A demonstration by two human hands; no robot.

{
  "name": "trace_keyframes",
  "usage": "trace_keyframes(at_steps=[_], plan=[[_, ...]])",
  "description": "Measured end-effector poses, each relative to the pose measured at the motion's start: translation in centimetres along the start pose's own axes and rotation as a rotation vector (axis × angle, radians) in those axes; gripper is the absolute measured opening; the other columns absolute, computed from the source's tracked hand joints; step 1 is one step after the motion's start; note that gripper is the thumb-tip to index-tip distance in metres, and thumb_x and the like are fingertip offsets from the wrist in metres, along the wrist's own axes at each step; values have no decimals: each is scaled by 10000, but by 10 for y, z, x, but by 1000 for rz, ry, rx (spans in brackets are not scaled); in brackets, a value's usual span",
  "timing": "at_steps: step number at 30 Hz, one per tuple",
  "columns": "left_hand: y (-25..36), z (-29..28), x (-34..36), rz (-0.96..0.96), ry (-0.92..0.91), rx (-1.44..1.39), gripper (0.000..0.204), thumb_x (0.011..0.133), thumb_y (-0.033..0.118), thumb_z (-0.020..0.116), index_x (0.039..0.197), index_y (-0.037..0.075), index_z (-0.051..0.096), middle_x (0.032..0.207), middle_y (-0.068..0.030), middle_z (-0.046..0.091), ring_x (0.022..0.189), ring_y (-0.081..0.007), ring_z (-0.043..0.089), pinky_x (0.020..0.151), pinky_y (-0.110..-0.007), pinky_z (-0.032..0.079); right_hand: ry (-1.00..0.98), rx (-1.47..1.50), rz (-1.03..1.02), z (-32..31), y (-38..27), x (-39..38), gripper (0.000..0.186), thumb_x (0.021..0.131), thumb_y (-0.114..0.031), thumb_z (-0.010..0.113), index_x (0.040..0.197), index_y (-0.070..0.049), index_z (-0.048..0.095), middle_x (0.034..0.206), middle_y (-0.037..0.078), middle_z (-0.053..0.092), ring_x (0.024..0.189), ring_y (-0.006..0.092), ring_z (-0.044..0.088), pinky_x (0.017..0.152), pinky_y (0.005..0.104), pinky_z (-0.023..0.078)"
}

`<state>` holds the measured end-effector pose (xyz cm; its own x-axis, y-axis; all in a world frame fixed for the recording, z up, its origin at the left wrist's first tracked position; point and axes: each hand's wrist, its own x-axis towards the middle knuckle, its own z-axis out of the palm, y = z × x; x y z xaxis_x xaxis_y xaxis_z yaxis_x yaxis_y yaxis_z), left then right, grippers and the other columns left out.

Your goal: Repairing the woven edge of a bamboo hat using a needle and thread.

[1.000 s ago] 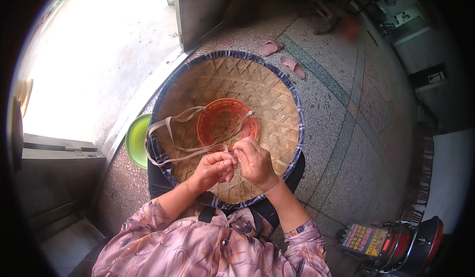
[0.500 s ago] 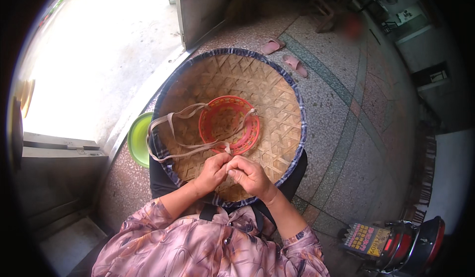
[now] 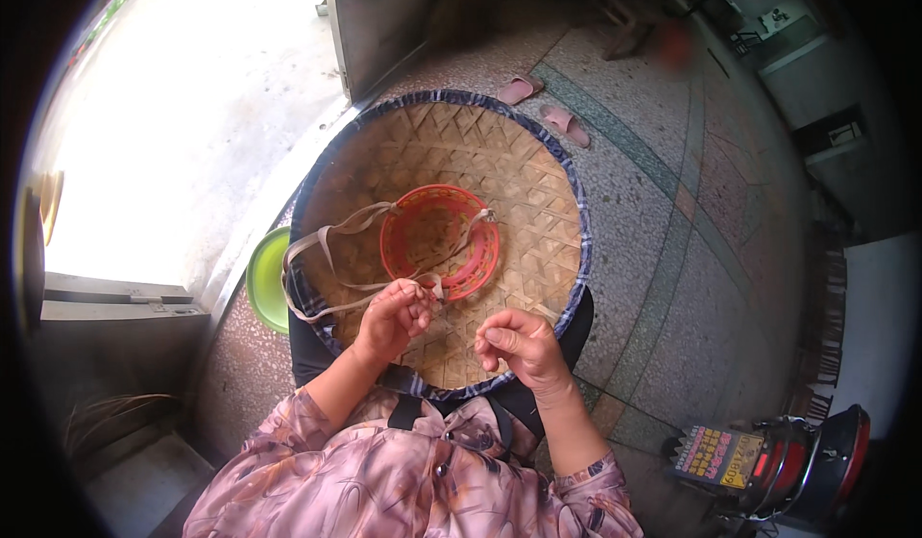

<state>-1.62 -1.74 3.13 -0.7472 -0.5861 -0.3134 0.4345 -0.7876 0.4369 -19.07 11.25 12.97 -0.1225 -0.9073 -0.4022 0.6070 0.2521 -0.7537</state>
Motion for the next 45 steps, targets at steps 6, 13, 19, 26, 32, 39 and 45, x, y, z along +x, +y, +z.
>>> trace_keyframes(at_steps=[6,13,19,26,32,39,45], plan=[[17,-6,-5,-113,-190,-268,133,851,177,553,823,48,539,802,-98,544,605,-189,481,495,-254,368,-388,-244,419,12,10,-43,124,865,-85,624,937,13,644,772,51,633,620,76,572,558,200,463],[20,-1,-2,-71,-302,-298,172,822,215,547,762,56,519,788,-81,515,807,-221,490,704,-327,395,-716,-636,308,-4,12,-58,126,893,-139,577,932,-35,636,735,-15,604,608,58,525,563,221,434],[22,-6,-7,-184,-322,-433,172,805,211,542,735,62,492,795,-75,500,814,-231,491,741,-367,398,-331,-519,405,8,-31,-30,344,926,-104,480,1260,-38,439,684,0,555,583,51,499,536,202,426],[20,-7,-3,-209,-320,-472,158,797,201,537,745,60,488,798,-81,498,778,-239,508,706,-369,411,35,-831,-266,13,4,40,157,893,-110,572,1000,1,604,833,31,590,748,75,563,706,237,482],[21,-12,-2,-205,-353,-482,171,814,191,528,735,48,476,785,-86,490,739,-217,498,672,-334,428,-159,-675,115,6,17,70,198,868,-181,640,957,-7,606,786,-9,584,721,67,546,640,221,451],[20,-16,0,-170,-338,-408,181,825,205,535,753,42,503,845,-103,510,763,-227,520,595,-296,424,-127,-377,133,10,28,71,134,868,-139,638,941,-30,613,768,-20,585,688,49,536,586,183,409],[22,-2,-5,-123,-224,-355,203,862,223,545,808,28,524,936,-124,533,773,-233,544,537,-258,420,26,-732,-168,22,20,62,54,853,-69,642,866,-22,620,755,-23,566,691,42,514,620,191,419]])
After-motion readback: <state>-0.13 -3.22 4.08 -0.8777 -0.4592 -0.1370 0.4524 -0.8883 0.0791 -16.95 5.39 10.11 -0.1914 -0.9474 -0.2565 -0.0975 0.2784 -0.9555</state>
